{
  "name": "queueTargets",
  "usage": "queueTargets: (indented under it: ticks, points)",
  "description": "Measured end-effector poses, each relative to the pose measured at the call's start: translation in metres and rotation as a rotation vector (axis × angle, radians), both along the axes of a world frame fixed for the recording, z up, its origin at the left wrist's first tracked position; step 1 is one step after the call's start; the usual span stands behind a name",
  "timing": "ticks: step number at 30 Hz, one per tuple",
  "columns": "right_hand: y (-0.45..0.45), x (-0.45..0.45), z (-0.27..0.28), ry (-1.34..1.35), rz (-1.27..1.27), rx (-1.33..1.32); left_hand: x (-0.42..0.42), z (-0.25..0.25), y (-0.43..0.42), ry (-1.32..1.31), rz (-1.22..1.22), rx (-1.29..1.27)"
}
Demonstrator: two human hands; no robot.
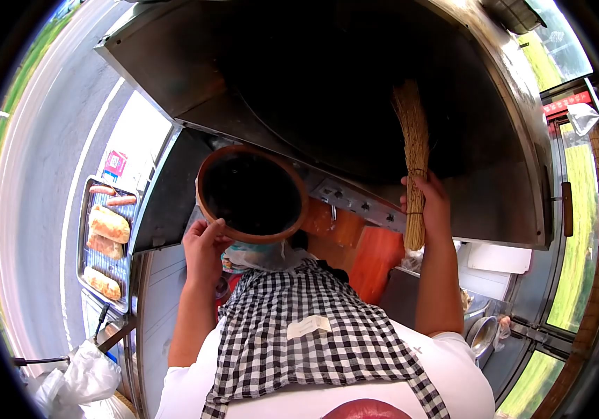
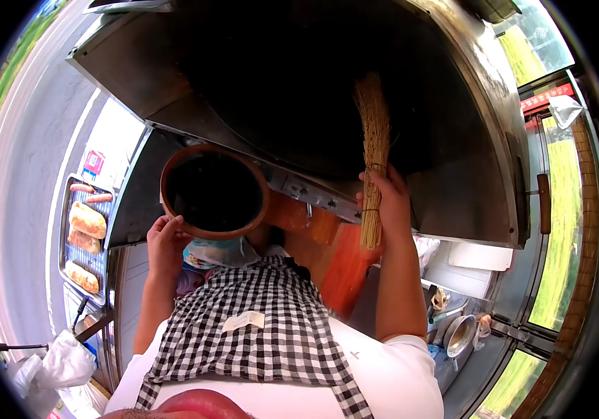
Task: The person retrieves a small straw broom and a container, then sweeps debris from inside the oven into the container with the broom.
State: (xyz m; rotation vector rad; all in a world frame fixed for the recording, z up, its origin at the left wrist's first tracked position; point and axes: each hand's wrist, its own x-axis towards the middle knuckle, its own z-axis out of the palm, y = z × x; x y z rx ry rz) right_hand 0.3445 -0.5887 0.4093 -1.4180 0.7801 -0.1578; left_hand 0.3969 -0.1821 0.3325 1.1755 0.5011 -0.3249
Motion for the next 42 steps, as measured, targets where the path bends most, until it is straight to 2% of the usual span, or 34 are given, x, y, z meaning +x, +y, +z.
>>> queueTargets:
  ticks: [3, 12, 18, 24, 33, 36, 42]
  points:
    - [-0.014, 0.019, -0.012, -0.117, -0.011, 0.042, -0.002, -0.001, 0.0, 0.003, -0.012, 0.023]
    - [-0.046, 0.096, -0.044, -0.187, -0.14, 0.243, -0.006, 0.005, -0.006, 0.01, -0.005, 0.038]
    - [-0.052, 0.149, -0.056, -0.214, -0.083, 0.353, -0.008, 0.008, -0.007, 0.021, -0.009, 0.032]
    - [-0.013, 0.155, -0.033, -0.09, 0.138, 0.249, -0.009, 0.008, -0.008, 0.007, 0.004, 0.023]
    - [-0.013, 0.147, -0.026, -0.138, 0.059, 0.202, -0.006, 0.006, -0.011, 0.035, 0.03, 0.021]
    - [-0.008, 0.147, -0.02, -0.068, 0.101, 0.184, -0.004, 0.003, -0.009, 0.048, 0.03, 0.037]
    - [0.0, 0.145, -0.013, -0.143, 0.144, 0.063, -0.005, 0.006, -0.01, 0.036, 0.04, 0.031]
